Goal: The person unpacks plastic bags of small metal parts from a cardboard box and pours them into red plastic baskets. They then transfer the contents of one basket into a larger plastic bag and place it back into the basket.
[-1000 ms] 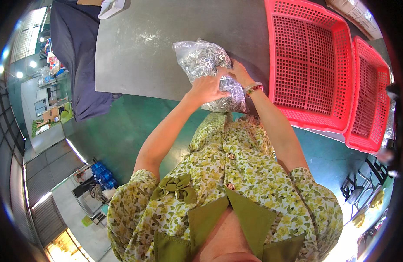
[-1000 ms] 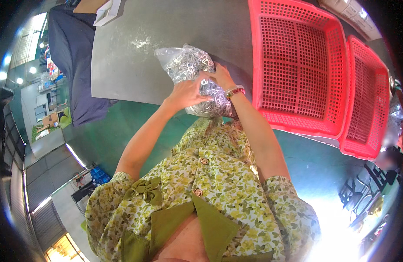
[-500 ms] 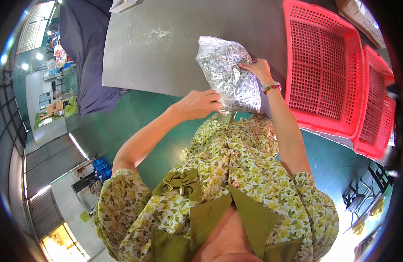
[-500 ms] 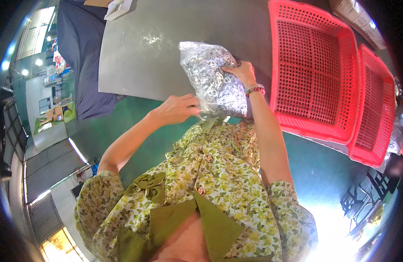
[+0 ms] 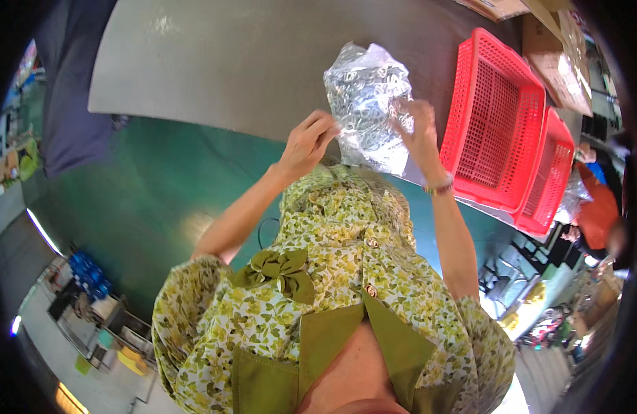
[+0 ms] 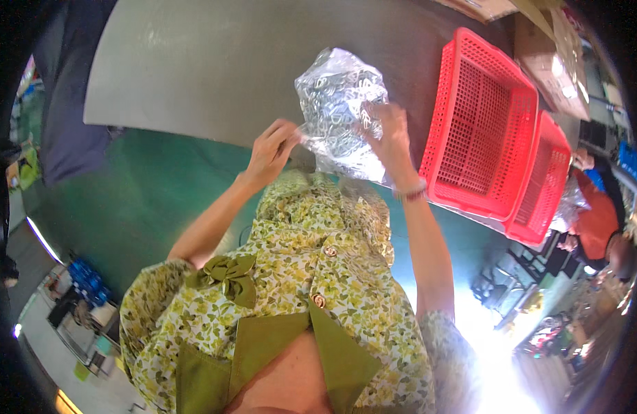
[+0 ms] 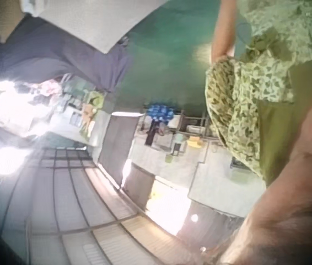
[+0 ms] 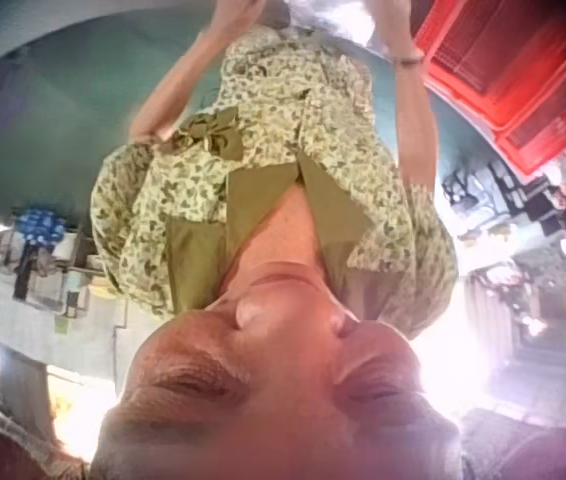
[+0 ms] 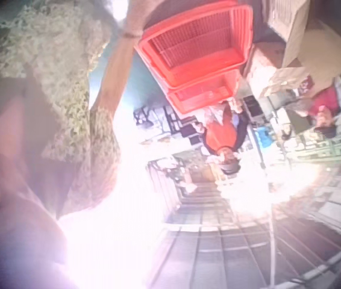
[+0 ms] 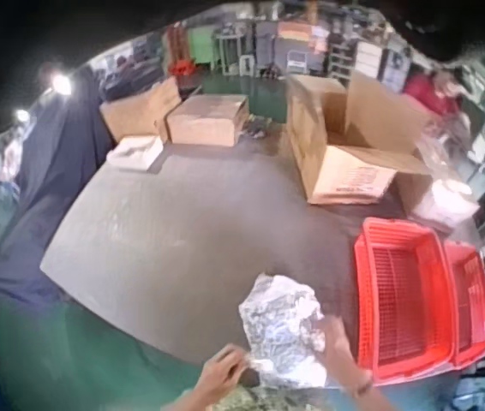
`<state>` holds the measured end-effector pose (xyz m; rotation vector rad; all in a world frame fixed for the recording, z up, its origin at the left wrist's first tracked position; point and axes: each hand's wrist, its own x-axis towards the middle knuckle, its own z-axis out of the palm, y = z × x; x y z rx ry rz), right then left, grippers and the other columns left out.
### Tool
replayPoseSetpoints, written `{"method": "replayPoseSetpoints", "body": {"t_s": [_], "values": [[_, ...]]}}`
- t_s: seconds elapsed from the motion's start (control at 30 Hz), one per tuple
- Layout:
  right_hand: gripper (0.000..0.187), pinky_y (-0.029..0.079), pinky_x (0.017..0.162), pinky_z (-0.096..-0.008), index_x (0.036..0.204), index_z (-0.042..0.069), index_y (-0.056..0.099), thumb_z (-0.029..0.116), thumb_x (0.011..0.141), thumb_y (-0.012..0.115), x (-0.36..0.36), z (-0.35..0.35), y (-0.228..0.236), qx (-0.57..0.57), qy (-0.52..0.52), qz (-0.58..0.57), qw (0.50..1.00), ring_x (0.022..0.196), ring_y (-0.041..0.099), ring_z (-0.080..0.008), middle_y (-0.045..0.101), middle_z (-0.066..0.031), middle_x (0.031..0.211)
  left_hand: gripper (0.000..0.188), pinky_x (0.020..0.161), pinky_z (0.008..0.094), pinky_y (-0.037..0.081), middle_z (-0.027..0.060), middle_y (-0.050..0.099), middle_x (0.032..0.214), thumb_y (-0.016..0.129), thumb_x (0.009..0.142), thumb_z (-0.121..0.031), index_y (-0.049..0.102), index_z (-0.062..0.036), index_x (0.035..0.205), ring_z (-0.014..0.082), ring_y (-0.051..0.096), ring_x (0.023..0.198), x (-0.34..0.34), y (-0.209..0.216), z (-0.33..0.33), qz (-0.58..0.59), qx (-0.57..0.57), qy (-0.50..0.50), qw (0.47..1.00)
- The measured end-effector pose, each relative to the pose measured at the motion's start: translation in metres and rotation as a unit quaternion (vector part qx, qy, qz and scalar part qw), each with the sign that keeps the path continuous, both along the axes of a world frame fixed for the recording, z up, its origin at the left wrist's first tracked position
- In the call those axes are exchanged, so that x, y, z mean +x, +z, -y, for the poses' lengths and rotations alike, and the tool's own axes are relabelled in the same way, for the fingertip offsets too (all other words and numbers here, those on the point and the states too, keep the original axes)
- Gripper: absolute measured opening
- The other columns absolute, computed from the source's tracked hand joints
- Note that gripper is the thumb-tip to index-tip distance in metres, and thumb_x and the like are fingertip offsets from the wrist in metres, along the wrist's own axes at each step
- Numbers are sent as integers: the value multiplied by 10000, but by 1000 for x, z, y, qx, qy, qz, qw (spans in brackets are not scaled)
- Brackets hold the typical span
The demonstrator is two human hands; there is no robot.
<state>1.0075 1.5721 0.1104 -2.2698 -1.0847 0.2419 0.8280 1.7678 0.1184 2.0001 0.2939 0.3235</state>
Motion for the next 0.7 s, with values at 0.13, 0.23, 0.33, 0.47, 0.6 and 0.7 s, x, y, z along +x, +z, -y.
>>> {"method": "replayPoseSetpoints", "body": {"t_s": [0.13, 0.23, 0.33, 0.47, 0.6, 0.7], "values": [[285, 384, 897, -419, 1019, 102, 694, 221, 763, 734, -42, 1, 16, -174, 192, -46, 965, 1001, 484, -279, 576, -61, 1003, 130, 628, 310, 471, 95, 600, 992, 622, 853, 4, 599, -26, 978, 247, 602, 751, 40, -14, 9, 148, 38, -7, 988], [166, 376, 873, -398, 858, 85, 715, 210, 749, 731, -40, -2, 3, -180, 185, -7, 966, 981, 466, -247, 591, -24, 920, 175, 661, 311, 488, 93, 603, 1034, 617, 837, 35, 601, -31, 999, 258, 624, 816, 56, -17, 23, 165, 15, 20, 986], [84, 373, 875, -381, 797, 99, 712, 147, 733, 738, -34, 5, -12, -87, 178, -67, 978, 960, 475, -236, 596, -14, 853, 111, 540, 252, 406, -12, 588, 859, 548, 954, -177, 605, -81, 951, 104, 523, 662, 44, -20, 31, 1, -351, 1, 936], [85, 379, 876, -356, 783, 101, 715, 107, 710, 758, -20, 13, -29, -27, 129, -151, 980, 923, 481, -231, 607, -13, 839, 260, 493, 207, 266, -48, 483, 729, 450, 1012, -247, 597, -69, 894, 28, 341, 553, -13, 8, 23, -173, -499, 12, 849], [62, 401, 873, -338, 798, 56, 705, 76, 750, 740, -28, 7, -38, -12, 139, -144, 980, 917, 512, -224, 610, -42, 827, 249, 538, 231, 313, -29, 438, 725, 464, 1004, -220, 524, -43, 840, 59, 355, 599, -62, 9, 30, -131, -387, 7, 913], [65, 434, 878, -351, 815, 46, 713, 96, 779, 733, -29, 18, -48, 49, 74, -170, 981, 900, 551, -233, 616, -68, 851, 159, 723, 291, 431, 28, 533, 851, 514, 968, -155, 560, -3, 962, 141, 508, 808, -84, 15, 36, -106, -257, 1, 960]]}}
